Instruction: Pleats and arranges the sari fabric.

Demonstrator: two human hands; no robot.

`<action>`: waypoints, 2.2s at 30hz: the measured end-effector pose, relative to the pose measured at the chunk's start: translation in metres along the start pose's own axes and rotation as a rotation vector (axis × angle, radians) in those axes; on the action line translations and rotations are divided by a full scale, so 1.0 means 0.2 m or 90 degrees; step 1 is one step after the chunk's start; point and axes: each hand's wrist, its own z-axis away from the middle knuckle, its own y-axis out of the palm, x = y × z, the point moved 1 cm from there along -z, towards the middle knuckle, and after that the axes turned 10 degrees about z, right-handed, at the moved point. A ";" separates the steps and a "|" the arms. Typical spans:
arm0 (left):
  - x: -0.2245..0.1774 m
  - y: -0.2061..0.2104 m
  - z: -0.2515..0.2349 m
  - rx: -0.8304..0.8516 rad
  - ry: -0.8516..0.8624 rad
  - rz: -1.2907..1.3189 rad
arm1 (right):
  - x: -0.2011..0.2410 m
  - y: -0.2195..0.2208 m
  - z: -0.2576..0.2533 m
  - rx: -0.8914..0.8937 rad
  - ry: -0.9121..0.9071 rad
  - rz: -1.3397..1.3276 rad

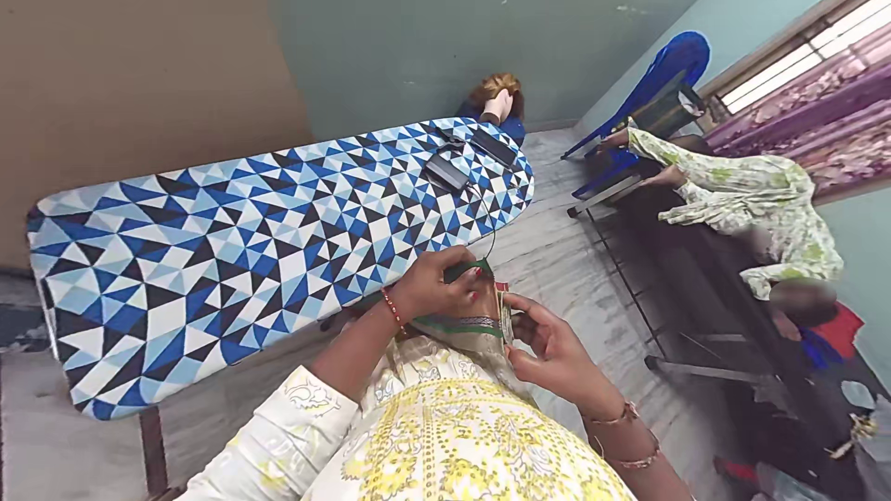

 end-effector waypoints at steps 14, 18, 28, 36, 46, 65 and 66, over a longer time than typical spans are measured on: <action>0.08 0.15 -0.10 -0.023 0.000 0.025 | -0.04 -0.11 -0.01 -0.020 0.041 -0.036; 0.09 0.17 -0.13 -0.031 0.006 0.018 | -0.06 -0.14 -0.03 -0.019 0.034 -0.056; 0.11 0.23 -0.19 -0.060 0.008 -0.004 | -0.10 -0.19 -0.05 -0.018 -0.016 -0.060; 0.09 0.25 -0.22 -0.061 -0.012 -0.026 | -0.09 -0.24 -0.05 0.003 -0.015 0.092; 0.14 0.24 -0.16 -0.167 0.197 0.058 | -0.05 -0.27 -0.07 -0.032 0.024 0.118; 0.11 0.20 -0.01 -0.128 0.142 0.101 | -0.06 -0.19 -0.09 0.037 -0.086 0.019; 0.12 0.21 0.00 -0.125 0.136 0.115 | -0.06 -0.18 -0.09 0.046 -0.092 0.010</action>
